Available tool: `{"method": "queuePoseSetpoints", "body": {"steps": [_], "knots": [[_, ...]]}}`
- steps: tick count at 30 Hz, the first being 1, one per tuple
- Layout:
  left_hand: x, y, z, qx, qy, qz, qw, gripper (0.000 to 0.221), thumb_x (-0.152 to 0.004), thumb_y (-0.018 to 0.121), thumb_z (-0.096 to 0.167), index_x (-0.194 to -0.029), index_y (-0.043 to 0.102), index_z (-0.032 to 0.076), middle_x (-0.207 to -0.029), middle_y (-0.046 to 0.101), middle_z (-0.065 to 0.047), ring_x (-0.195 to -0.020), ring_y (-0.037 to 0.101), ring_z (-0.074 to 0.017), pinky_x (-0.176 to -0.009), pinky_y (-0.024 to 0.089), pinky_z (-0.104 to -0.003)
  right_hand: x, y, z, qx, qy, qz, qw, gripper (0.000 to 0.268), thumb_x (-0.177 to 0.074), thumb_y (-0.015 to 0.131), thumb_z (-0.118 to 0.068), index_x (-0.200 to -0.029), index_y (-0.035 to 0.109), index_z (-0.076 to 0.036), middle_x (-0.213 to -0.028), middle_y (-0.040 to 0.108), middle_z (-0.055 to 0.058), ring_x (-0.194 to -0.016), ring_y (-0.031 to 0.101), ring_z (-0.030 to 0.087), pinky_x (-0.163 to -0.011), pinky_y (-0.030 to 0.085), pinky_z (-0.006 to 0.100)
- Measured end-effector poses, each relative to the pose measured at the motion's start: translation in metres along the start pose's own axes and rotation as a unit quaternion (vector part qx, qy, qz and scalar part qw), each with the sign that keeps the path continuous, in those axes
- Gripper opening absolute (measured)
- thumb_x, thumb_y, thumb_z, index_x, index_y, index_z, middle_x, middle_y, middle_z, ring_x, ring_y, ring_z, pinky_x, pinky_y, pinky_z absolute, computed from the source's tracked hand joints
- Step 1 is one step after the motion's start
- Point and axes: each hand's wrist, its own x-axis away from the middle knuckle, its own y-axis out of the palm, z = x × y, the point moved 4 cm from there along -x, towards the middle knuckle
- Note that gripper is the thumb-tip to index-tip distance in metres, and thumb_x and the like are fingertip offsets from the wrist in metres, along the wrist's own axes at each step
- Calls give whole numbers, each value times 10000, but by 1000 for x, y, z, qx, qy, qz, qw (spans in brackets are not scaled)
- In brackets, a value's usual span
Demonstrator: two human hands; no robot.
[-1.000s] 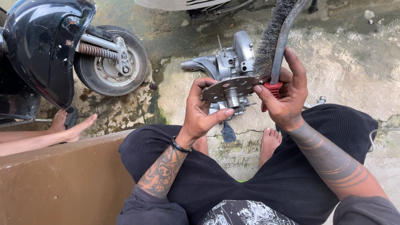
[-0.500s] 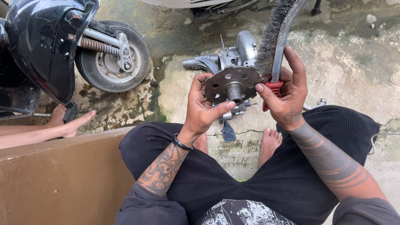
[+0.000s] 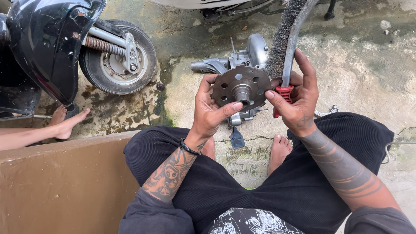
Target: Cleaning a metal motorcycle component with a wire brush
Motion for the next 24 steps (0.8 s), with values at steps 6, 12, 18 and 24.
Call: {"method": "queuePoseSetpoints", "body": {"steps": [6,12,18,24], "knots": [[0,1,3,5,-10,15,1000,613,-758,847,131,-1248,480,101,-1143,656,-46,-986,645,-149,-886,541,-282,1,-1,4,8,-11,-8,1000,898,-911,781,-80,-1636,252,-71,-1065,652,195,-903,629,166,-809,517,249],[-1,3,-4,8,-6,5,1000,614,-792,810,166,-1295,466,93,-1222,623,-73,-1077,616,-184,-965,499,-307,3,1,4,-20,-30,3,999,849,-938,761,-42,-1625,263,-75,-1072,647,220,-867,611,186,-792,517,278],[-8,2,-37,1,-51,-3,999,604,-894,753,275,-1357,435,52,-1305,548,-142,-1176,563,-227,-1022,494,-343,0,-1,-10,2,-42,42,998,829,-970,738,-6,-1627,240,-99,-965,632,203,-493,466,144,-394,402,259],[-1,15,-42,-31,-137,32,990,768,-930,708,433,-1483,397,-1,-1339,488,-170,-1174,541,-230,-915,576,-367,-2,-16,19,59,-153,44,985,966,-879,857,57,-1634,259,-26,-953,668,251,-676,644,217,-507,494,308]]}}
